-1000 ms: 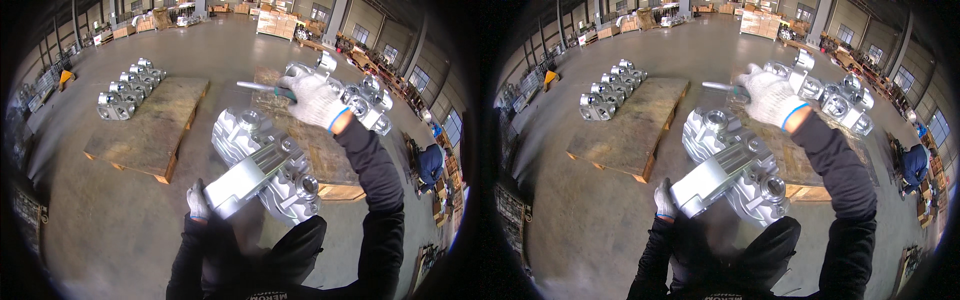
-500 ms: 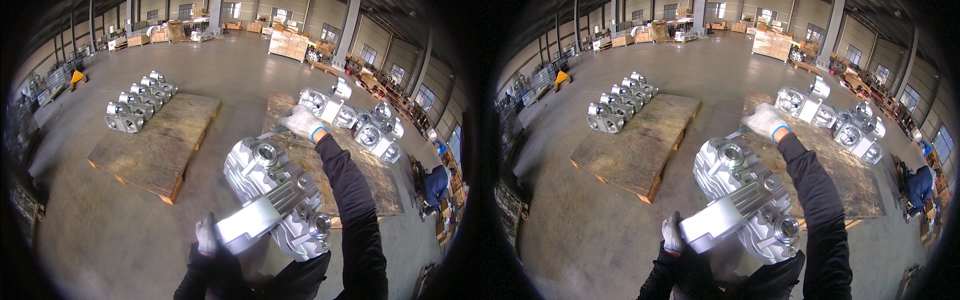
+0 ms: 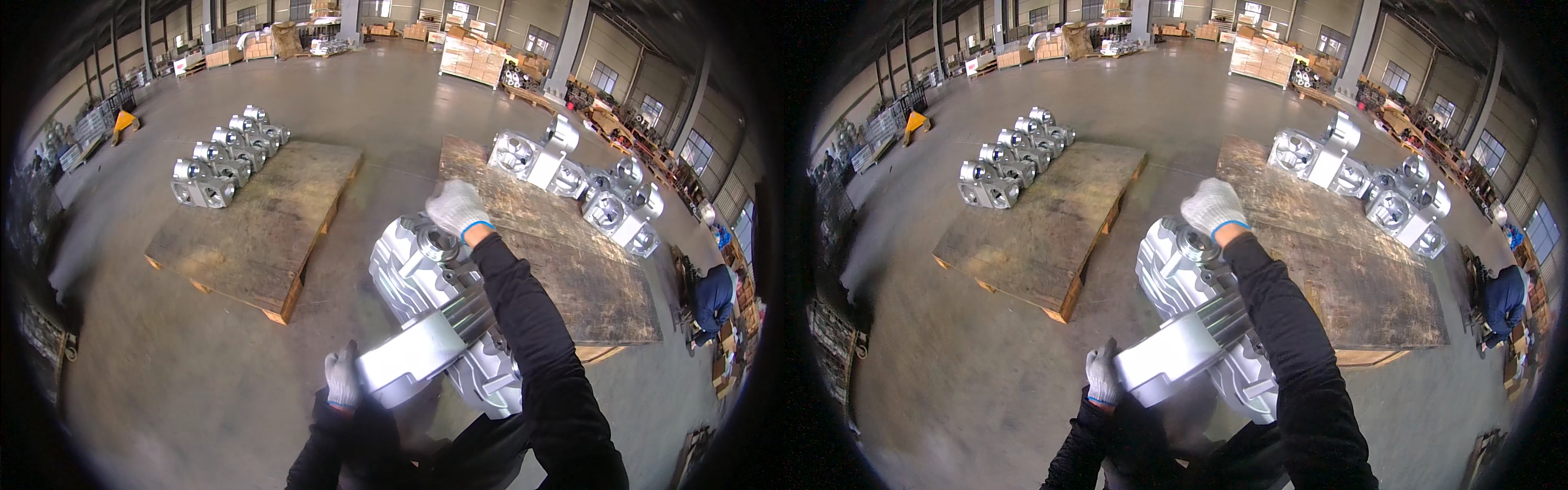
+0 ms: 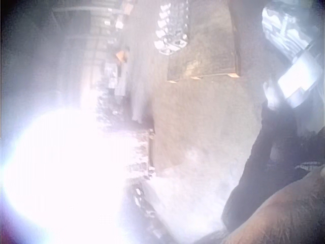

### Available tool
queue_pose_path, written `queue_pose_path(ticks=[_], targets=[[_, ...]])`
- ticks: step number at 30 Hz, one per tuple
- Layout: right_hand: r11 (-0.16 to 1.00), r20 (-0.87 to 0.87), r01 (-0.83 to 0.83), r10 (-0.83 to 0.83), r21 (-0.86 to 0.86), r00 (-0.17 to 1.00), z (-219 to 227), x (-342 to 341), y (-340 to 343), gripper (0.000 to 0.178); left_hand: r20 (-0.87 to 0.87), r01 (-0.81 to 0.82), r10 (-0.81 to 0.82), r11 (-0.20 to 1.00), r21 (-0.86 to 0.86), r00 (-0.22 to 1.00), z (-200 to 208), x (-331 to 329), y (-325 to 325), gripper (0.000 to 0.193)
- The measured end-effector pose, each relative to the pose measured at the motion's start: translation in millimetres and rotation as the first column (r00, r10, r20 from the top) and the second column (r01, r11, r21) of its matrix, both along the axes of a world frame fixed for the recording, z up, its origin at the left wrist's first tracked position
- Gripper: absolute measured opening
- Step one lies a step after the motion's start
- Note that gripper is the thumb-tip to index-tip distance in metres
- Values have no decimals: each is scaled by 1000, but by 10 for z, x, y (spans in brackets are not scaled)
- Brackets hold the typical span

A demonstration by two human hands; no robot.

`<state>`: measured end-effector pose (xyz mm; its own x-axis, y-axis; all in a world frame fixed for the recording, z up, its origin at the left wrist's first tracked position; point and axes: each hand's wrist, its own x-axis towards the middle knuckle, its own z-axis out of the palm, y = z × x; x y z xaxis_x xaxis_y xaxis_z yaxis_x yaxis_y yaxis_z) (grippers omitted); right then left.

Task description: The person uses a metal file to smooth the edges and surfaces of a large silver metal part. They repeatedly reposition the part on a wooden pallet and file different sides and edges. The person wears gloves and works in a warehouse with other similar parts nearby.

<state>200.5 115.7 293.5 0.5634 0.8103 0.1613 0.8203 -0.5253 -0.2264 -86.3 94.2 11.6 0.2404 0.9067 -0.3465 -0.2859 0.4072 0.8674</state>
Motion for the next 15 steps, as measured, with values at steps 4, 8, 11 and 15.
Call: queue_pose_path(ticks=[4,8,11,15], targets=[[994,40,84,-87,67,995,-3,-18,-6,38,16,52,-53,998,41,998,-41,-30,4,34],[996,9,23,-24,81,1000,-73,66,4,34,40,68,-66,996,-54,997,-107,-42,27,33],[992,67,-59,51,108,996,-141,28,-5,33,35,51,-49,997,-58,998,-145,-12,38,33],[983,166,-99,73,155,983,-174,-186,-71,31,-3,12,-12,997,-72,1000,-171,13,28,32]])
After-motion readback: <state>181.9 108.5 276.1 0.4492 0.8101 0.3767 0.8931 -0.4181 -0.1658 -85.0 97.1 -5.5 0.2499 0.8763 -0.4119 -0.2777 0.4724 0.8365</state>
